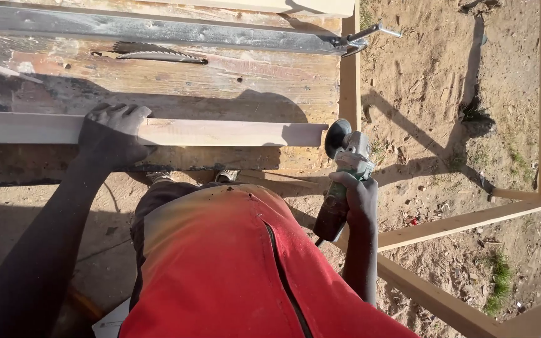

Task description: The person uses an angle grinder to smooth the surface of a long, light-colored wooden plank resting on a workbench. The person holds the plank with their left hand and operates the grinder with their right hand, moving the tool along the length of the wood.

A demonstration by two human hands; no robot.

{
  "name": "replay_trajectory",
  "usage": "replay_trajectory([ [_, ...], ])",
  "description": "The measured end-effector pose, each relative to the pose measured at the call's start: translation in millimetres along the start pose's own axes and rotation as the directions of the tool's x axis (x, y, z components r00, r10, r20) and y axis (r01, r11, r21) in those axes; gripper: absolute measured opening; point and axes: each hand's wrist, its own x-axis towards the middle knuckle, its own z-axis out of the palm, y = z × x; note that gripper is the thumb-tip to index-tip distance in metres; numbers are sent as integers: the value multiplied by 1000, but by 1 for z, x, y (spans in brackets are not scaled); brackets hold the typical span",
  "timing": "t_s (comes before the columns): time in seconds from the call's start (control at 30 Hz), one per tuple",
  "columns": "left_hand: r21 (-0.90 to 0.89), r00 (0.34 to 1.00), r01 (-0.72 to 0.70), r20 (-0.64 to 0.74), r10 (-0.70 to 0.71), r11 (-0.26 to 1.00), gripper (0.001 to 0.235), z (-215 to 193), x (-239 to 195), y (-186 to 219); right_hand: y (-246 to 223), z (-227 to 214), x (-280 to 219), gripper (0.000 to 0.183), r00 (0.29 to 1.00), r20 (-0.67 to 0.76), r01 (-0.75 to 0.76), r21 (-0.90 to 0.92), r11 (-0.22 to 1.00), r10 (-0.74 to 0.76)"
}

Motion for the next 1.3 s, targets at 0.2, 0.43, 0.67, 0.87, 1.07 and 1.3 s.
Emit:
replay_trajectory([
  [0.2,24,941,-263,-214,261,965,66,9,3,29,22,-3,13,18,997,-74,33,215,976,-18],
  [0.43,136,930,-265,-225,291,955,60,31,42,125,24,-17,19,16,998,-64,23,292,956,-5],
  [0.67,32,977,-207,60,205,978,59,-7,39,136,58,-36,41,19,995,37,-103,390,915,96],
  [0.87,34,977,-211,20,211,977,62,-41,12,153,76,-60,62,17,951,300,-228,527,819,71],
  [1.07,-29,986,-167,9,167,986,66,-63,-9,158,55,-78,71,17,862,505,-255,504,825,-42],
  [1.3,7,992,-122,-33,122,993,73,-52,-5,140,25,-88,83,22,747,659,-231,379,896,-87],
])
